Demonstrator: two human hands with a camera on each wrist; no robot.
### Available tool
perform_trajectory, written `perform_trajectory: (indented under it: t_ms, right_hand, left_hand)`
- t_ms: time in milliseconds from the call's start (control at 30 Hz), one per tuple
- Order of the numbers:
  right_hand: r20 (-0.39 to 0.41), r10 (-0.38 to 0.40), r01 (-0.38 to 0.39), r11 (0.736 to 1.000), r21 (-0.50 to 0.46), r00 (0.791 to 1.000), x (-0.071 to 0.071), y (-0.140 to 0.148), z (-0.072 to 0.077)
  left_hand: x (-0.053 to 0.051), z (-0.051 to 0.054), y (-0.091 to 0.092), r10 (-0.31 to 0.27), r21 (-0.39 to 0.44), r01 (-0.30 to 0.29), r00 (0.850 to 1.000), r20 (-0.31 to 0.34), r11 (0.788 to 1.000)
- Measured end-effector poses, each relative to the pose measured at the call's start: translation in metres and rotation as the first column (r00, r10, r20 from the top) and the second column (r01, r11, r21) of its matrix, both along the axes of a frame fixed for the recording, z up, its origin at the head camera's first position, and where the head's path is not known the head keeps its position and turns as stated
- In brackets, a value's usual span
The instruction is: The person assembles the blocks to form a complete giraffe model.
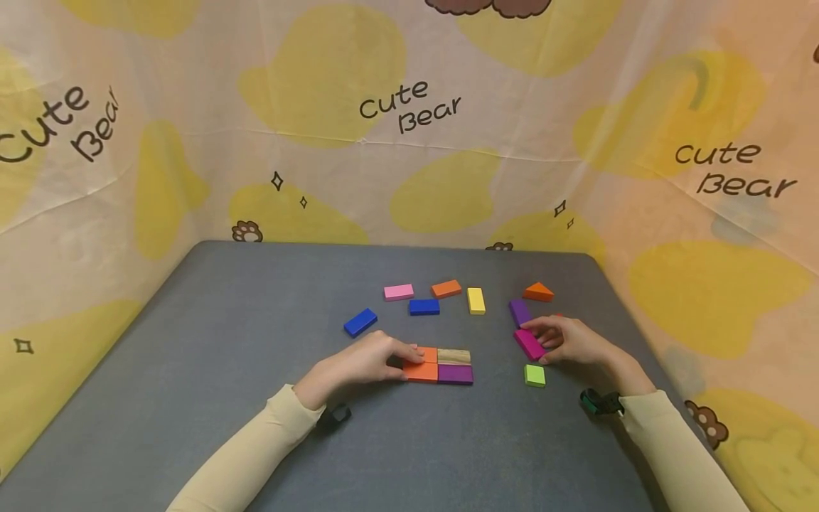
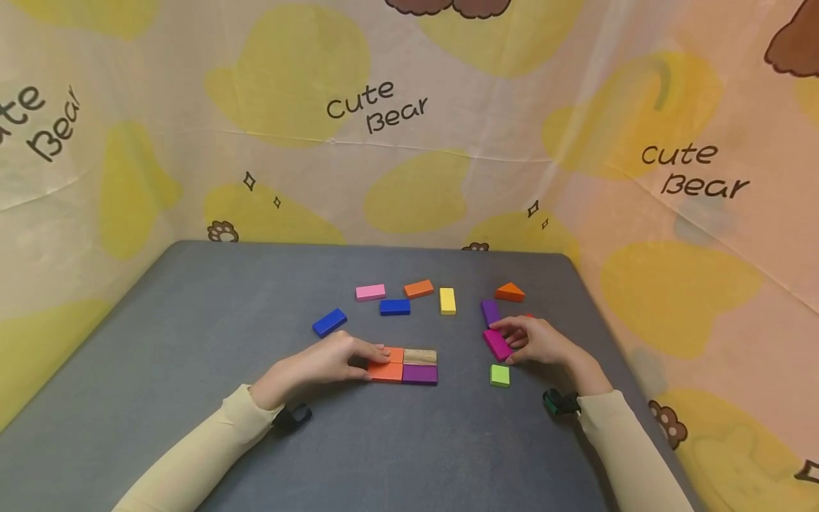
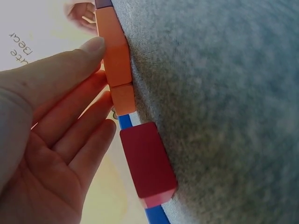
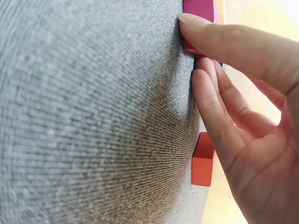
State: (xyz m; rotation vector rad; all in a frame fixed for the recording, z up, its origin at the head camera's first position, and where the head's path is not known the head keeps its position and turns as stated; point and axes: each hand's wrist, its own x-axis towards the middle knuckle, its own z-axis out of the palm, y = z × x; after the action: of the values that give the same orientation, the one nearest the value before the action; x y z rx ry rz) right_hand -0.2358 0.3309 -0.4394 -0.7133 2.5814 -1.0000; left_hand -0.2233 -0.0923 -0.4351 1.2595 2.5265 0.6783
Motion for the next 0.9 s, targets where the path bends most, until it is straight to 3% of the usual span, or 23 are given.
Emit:
perform_trajectory:
  t_ms: [200,533,900]
  right_hand:
    - [-0.004,-0.002,0.002,1.0,-0.008,1.0,0.0,-0.001,-0.001]
    - [-0.033,-0.071,0.07,0.997,-0.014,0.997,0.003,0.001,-0.006]
    - [-0.084,-0.11,0.109,0.994,-0.013,0.99,0.011,-0.009,0.01]
  left_hand:
    - [0.0,0.0,0.001,0.001,0.0,-0.001,1.0,-0.001,1.0]
    - [0.001,0.0,0.001,0.005,0.003,-0.005,1.0,0.004,1.0]
    - [0.001,-0.001,-0.001,0.003,0.006,-0.003,1.0,0.001,1.0]
